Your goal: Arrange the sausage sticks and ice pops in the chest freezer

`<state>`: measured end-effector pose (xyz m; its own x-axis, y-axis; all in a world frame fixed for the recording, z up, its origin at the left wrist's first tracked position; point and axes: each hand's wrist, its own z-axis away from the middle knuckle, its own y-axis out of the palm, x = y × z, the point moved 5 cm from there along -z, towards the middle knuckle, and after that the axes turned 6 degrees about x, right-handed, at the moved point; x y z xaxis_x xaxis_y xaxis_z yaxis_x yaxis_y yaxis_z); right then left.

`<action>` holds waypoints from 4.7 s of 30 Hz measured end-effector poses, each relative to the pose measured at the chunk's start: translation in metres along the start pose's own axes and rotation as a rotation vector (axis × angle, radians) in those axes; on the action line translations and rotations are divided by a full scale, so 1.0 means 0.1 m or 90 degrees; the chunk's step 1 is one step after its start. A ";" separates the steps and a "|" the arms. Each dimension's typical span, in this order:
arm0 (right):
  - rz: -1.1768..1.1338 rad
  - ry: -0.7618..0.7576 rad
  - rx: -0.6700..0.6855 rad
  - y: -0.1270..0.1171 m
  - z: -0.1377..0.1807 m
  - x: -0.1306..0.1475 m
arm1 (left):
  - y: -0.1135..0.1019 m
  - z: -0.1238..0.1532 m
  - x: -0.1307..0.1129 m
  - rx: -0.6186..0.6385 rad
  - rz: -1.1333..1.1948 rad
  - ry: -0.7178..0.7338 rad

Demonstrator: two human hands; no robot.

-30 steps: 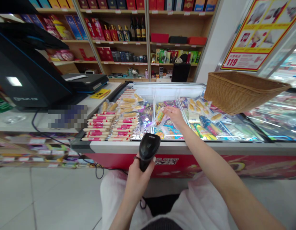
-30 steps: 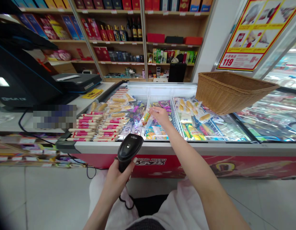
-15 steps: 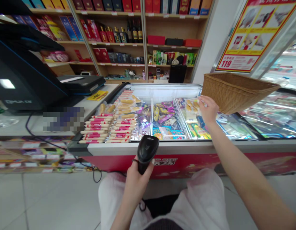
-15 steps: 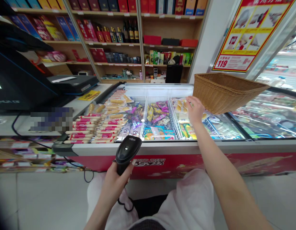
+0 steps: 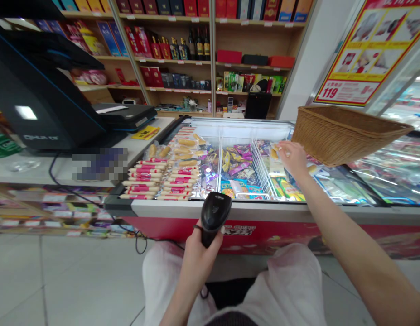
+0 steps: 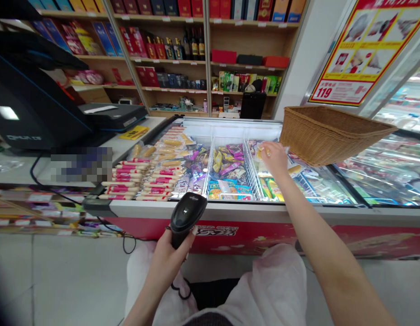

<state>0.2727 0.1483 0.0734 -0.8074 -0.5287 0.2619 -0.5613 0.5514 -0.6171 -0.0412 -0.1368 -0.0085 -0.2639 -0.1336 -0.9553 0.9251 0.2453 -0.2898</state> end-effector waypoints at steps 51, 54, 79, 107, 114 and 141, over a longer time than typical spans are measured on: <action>-0.746 0.285 0.247 0.92 0.16 1.45 | -0.01 -0.02 -0.04 -0.005 -0.025 -0.020; -0.737 0.290 0.251 0.91 0.17 1.46 | 0.00 -0.02 -0.04 -0.011 -0.022 -0.015; -0.771 0.398 0.330 1.07 0.26 1.31 | 0.04 -0.04 -0.01 0.008 -0.051 -0.014; -0.708 0.210 0.345 0.96 0.24 1.54 | 0.06 -0.06 -0.01 -0.015 -0.043 -0.010; -0.728 0.173 0.365 0.99 0.24 1.56 | 0.06 -0.09 -0.01 -0.016 -0.031 -0.022; -0.299 0.071 -0.071 -0.08 0.10 0.47 | -0.01 -0.05 -0.03 -0.016 -0.014 -0.019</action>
<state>0.2414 0.1128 0.0839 -0.4739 -0.6673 0.5746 -0.8802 0.3392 -0.3320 -0.0430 -0.1319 -0.0055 -0.2752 -0.1684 -0.9465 0.9121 0.2654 -0.3124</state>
